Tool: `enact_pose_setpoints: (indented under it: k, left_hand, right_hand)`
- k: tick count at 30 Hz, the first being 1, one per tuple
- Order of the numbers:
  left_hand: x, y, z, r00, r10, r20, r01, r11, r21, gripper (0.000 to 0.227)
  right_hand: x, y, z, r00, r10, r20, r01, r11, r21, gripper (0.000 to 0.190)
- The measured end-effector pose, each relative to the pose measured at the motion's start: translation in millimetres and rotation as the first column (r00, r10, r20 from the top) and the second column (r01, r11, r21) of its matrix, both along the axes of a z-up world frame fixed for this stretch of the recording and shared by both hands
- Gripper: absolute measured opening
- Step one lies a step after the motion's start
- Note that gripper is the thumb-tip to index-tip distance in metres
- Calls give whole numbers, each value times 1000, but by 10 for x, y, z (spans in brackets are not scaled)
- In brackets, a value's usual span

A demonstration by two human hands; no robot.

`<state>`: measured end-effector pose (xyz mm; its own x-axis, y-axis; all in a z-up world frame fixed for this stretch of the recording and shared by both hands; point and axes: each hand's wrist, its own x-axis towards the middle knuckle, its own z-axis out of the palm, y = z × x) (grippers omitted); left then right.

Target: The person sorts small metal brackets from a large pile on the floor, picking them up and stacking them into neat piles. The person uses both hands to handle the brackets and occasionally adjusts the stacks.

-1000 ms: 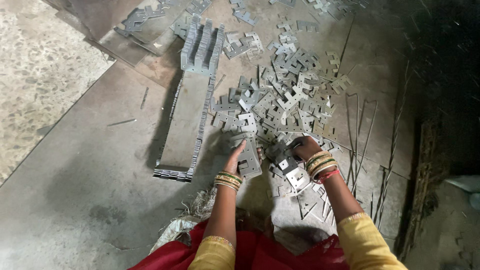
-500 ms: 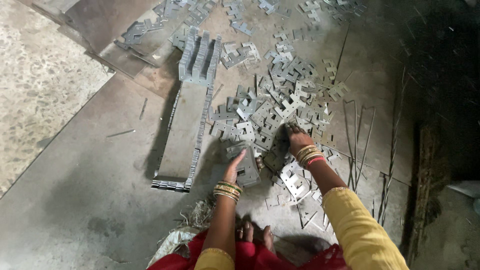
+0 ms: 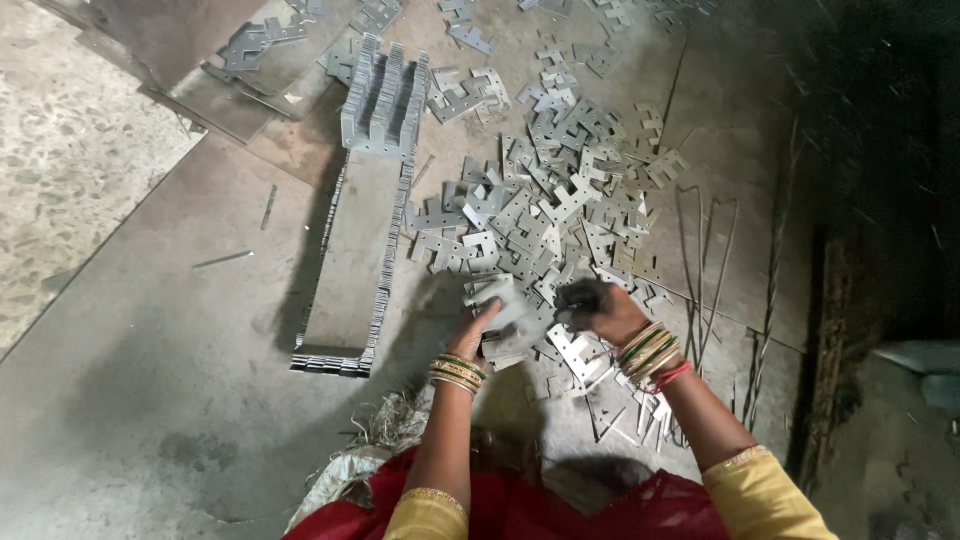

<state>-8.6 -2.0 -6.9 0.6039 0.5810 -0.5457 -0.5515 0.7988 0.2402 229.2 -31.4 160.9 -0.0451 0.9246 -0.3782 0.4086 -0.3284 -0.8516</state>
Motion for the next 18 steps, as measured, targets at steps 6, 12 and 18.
enact_pose_setpoints:
  k: [6, 12, 18]
  left_hand:
    - [-45, -38, 313, 969, -68, 236, 57, 997, 52, 36]
    - [-41, -17, 568, 988, -12, 151, 2, 998, 67, 44]
    - [-30, -32, 476, 999, 15, 47, -18, 998, 68, 65]
  right_hand:
    - [-407, -598, -333, 346, 255, 903, -199, 960, -195, 56]
    - [-110, -598, -603, 531, 201, 823, -41, 976, -212, 29]
    - [236, -287, -324, 928, -228, 295, 253, 966, -47, 29]
